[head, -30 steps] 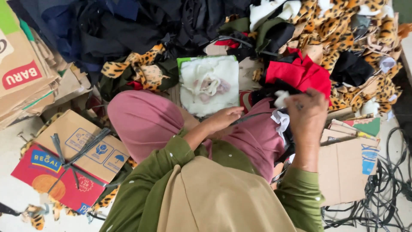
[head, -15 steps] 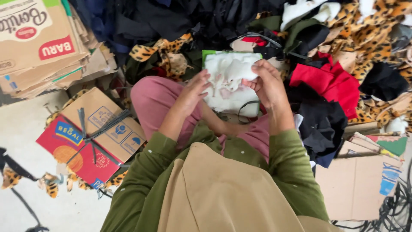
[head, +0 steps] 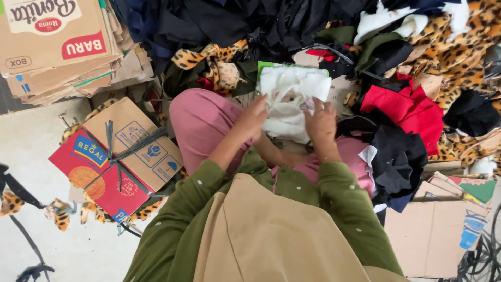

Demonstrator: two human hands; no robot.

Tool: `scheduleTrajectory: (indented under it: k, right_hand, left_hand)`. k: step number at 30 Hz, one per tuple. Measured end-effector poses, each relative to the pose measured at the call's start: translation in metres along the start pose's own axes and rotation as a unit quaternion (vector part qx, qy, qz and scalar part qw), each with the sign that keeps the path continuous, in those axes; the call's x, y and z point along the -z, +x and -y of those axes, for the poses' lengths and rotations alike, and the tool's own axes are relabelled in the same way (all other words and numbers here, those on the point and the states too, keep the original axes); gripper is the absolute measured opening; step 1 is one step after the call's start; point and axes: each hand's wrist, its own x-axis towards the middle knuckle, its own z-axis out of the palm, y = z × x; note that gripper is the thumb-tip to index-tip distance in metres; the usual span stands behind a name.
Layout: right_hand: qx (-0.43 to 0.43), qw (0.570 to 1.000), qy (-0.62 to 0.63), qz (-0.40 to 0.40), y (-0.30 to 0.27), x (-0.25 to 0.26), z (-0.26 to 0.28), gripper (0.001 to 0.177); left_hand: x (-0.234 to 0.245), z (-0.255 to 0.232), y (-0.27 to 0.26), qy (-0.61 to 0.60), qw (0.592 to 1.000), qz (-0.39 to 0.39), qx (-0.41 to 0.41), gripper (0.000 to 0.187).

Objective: The person stuffs white fibrous material into small white pouches, flattens them, and then places them into cardboard sleeves. They also handle and fold small pieces of red fabric.

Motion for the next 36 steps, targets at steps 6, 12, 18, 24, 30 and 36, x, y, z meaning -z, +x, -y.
scheduleTrajectory:
  k: [6,12,18,24,30,36]
  right_hand:
    - [0.083,0.996,-0.012,-0.007,-0.040,0.004,0.065,0.061]
    - [0.053,0.982,-0.076,0.163,-0.018,-0.023,0.055,0.066]
    - [0.034,0.974,-0.064,0.213,-0.012,-0.012,0.058,0.067]
    - [0.087,0.989,0.006,0.121,-0.030,0.001,0.035,0.068]
    - [-0.028,0.987,0.003,-0.159,-0.111,0.115,-0.045,0.105]
    - [-0.163,0.966,0.100,-0.172,-0.136,0.067,-0.195,0.039]
  left_hand:
    - [-0.050,-0.029,0.013,0.475,0.863,0.157,0.063,0.077]
    - [-0.069,0.006,0.033,0.557,0.796,0.195,0.134,0.079]
    - [-0.068,0.006,0.031,0.582,0.788,0.180,0.094,0.068]
    - [-0.063,-0.015,0.012,0.558,0.824,0.096,-0.005,0.064]
    - [-0.061,-0.043,0.007,0.518,0.852,0.075,0.017,0.067]
    - [-0.062,-0.028,0.014,0.552,0.827,0.106,0.022,0.068]
